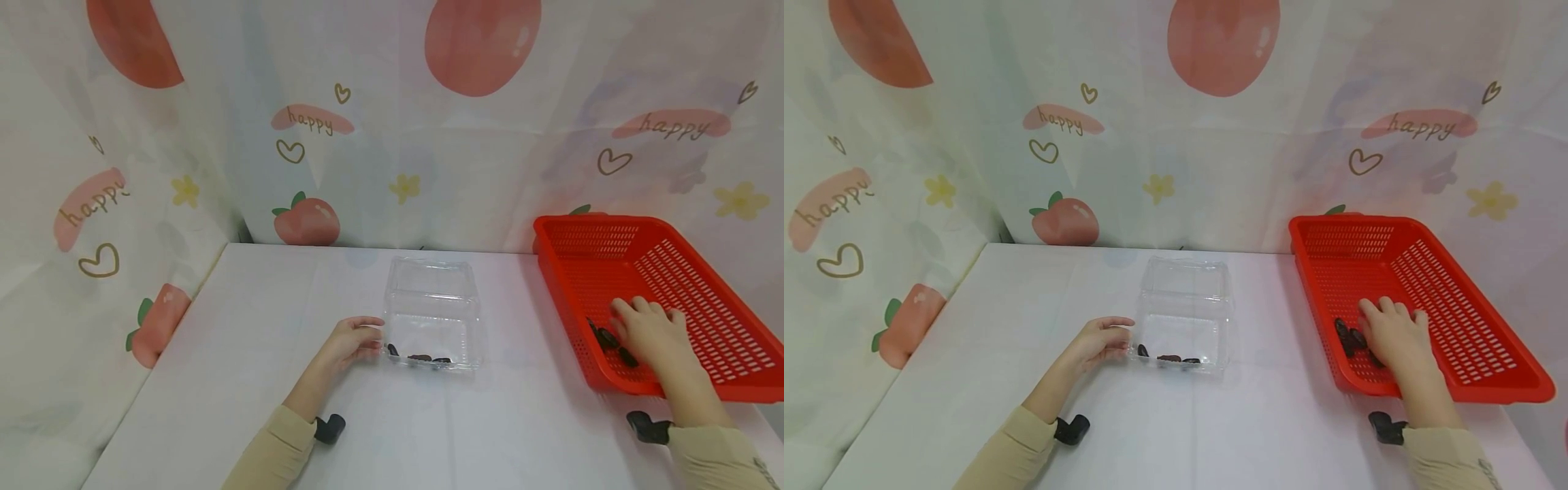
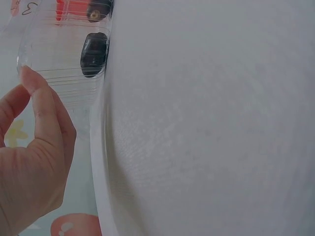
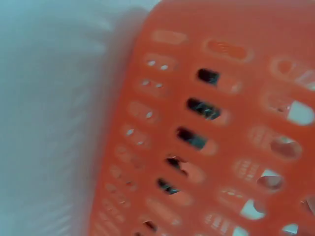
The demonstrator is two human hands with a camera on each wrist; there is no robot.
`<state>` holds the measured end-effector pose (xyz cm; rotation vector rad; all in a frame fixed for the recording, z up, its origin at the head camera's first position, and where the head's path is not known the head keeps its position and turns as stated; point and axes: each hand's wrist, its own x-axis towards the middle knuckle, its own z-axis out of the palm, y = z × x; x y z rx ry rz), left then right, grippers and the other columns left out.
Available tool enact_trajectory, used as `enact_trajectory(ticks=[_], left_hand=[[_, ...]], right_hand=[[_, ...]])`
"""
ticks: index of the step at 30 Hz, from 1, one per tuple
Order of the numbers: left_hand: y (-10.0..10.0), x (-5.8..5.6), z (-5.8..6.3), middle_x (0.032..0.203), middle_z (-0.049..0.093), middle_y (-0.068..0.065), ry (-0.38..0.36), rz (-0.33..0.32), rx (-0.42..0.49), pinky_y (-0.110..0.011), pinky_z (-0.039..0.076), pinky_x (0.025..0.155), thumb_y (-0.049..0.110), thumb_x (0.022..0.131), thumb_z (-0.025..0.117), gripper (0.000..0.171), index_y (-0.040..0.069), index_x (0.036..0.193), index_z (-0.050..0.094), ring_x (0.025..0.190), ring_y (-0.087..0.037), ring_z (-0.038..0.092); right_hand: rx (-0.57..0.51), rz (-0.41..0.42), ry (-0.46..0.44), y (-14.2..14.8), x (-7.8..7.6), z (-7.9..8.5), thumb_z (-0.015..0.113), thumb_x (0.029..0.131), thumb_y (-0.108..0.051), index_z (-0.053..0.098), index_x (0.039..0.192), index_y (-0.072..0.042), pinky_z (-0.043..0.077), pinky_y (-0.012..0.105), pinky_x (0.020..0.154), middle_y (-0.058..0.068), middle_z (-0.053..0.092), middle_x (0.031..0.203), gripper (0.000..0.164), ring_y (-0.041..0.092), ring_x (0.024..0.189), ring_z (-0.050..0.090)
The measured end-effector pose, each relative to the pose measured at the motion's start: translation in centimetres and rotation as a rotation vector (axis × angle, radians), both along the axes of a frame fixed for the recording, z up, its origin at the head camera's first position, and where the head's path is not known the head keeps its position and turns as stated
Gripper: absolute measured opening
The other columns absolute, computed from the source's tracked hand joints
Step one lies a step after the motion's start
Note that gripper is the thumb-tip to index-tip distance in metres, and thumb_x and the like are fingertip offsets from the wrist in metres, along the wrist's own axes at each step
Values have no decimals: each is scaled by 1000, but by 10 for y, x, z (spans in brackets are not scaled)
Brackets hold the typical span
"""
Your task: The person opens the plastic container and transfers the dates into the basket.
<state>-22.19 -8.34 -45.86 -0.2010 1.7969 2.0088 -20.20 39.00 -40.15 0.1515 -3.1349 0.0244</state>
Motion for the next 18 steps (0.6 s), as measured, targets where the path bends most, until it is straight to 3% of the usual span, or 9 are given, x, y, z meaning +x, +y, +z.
enact_trajectory(ticks=[7, 13, 18], left_hand=[[-1, 5, 13, 76, 56, -5, 2, -31, 10, -24, 55, 62, -4, 84, 54, 39, -12, 122, 48, 62, -12, 58], [-1, 1, 3, 77, 56, -5, -2, -3, 11, -23, 55, 60, -3, 84, 56, 37, -10, 120, 51, 62, -12, 58], [1, -1, -2, 78, 58, -6, -6, 23, -13, -23, 55, 59, -2, 84, 57, 34, -6, 117, 55, 63, -12, 59]], right_hand=[[-28, 22, 144, -21, 3, 18, 60, 86, -14, 44, 114, -7, 20, 67, 83, 24, 44, 102, 33, 44, 95, 38], [-59, 54, 201, -51, 6, 41, 60, 86, -13, 43, 119, -7, 19, 66, 86, 25, 42, 111, 38, 44, 99, 36], [-68, 106, 255, -75, 9, 48, 64, 83, -12, 45, 119, -7, 21, 65, 87, 23, 44, 110, 41, 43, 100, 38]])
